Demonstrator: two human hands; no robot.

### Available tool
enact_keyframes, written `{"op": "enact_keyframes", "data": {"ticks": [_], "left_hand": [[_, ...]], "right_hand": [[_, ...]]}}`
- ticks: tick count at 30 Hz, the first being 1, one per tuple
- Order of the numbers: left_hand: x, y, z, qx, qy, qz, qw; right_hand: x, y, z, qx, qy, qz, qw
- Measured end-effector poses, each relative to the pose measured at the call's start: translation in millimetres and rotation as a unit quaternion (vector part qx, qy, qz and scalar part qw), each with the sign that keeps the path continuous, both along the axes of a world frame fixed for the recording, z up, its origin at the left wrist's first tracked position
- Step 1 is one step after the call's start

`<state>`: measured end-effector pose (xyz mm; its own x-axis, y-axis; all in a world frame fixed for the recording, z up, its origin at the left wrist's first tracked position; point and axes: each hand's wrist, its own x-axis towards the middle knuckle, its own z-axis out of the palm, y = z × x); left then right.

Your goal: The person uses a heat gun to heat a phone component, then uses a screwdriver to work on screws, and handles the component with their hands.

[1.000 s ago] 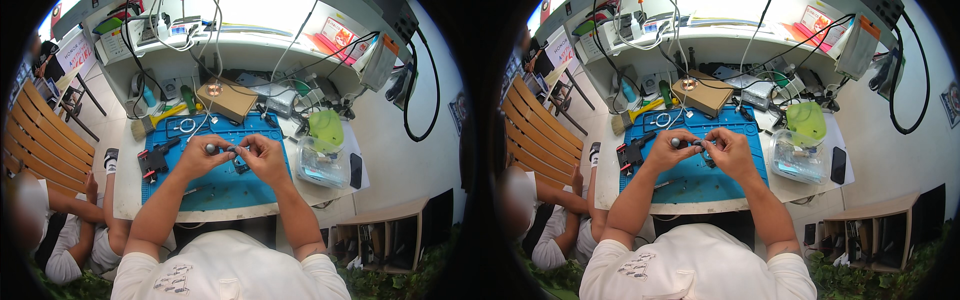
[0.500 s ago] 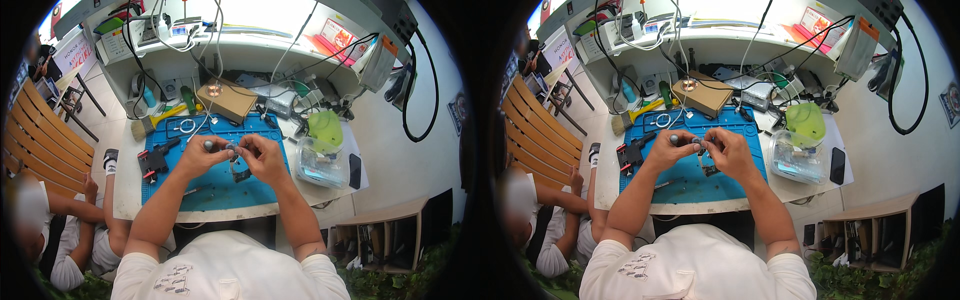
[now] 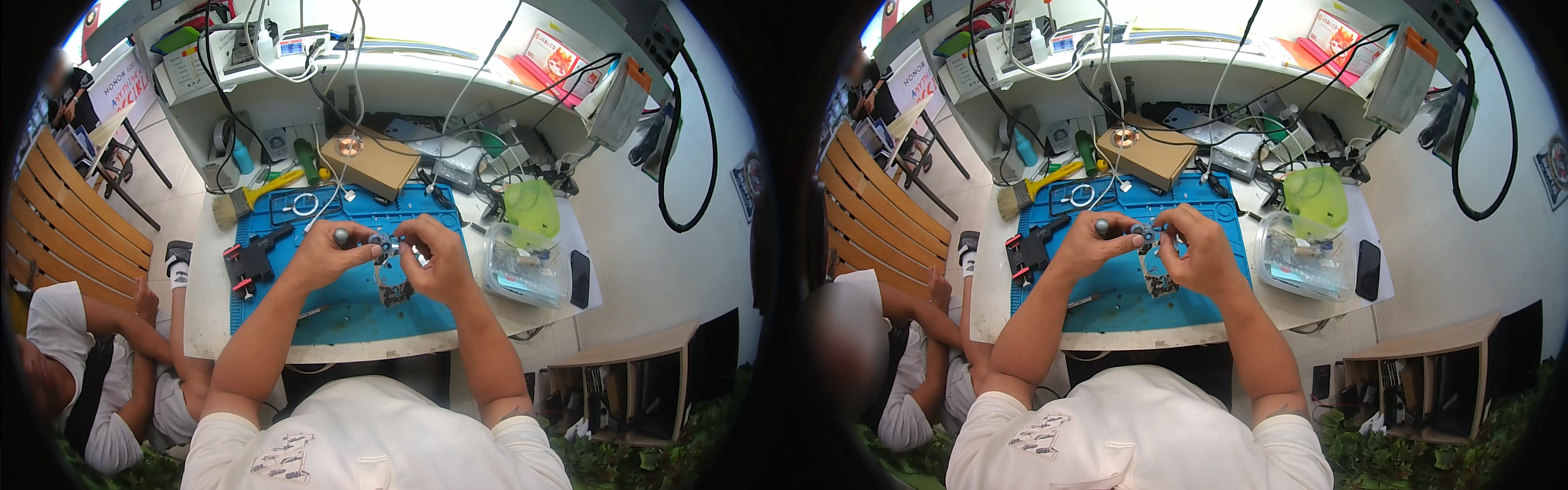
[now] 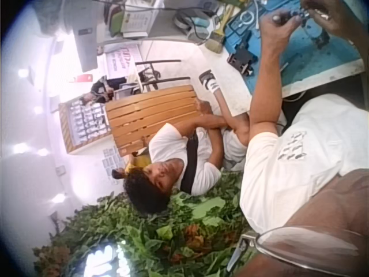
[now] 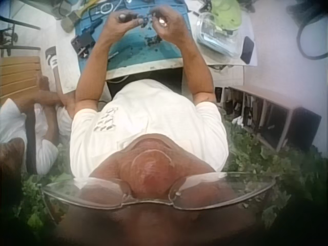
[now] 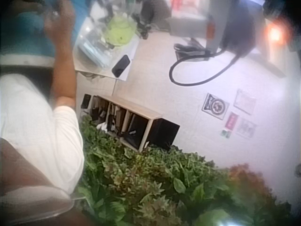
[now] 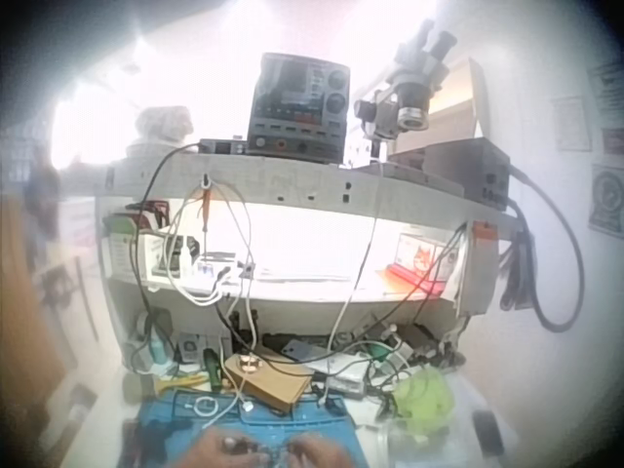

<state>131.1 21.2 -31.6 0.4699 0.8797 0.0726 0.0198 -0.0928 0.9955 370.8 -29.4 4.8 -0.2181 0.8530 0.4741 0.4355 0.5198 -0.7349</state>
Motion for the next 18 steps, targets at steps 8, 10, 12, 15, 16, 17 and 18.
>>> {"op": "enact_keyframes", "data": {"ticks": [8, 10, 12, 15, 16, 17, 18], "left_hand": [[1, 1, 1, -0.021, -0.008, -0.003, 1.000], [1, 1, 1, -0.027, -0.006, -0.003, 1.000], [-3, 3, -3, -0.043, -0.036, 0.000, 0.998], [-3, 2, -3, -0.038, -0.017, -0.012, 0.999], [-3, 3, -4, -0.039, -0.016, -0.012, 0.999], [-3, 4, -7, -0.036, -0.015, -0.018, 0.999], [-3, 5, -8, -0.033, -0.014, -0.024, 0.999]], "right_hand": [[6, 8, -15, 0.147, -0.101, -0.008, 0.984], [7, 10, -17, 0.184, -0.105, 0.001, 0.977], [6, 12, -14, 0.187, -0.120, 0.007, 0.975], [9, 11, -5, 0.174, -0.148, 0.026, 0.973], [11, 11, -2, 0.156, -0.165, 0.040, 0.973], [12, 12, 1, 0.155, -0.165, 0.040, 0.973], [14, 14, 4, 0.148, -0.189, 0.050, 0.969]]}}
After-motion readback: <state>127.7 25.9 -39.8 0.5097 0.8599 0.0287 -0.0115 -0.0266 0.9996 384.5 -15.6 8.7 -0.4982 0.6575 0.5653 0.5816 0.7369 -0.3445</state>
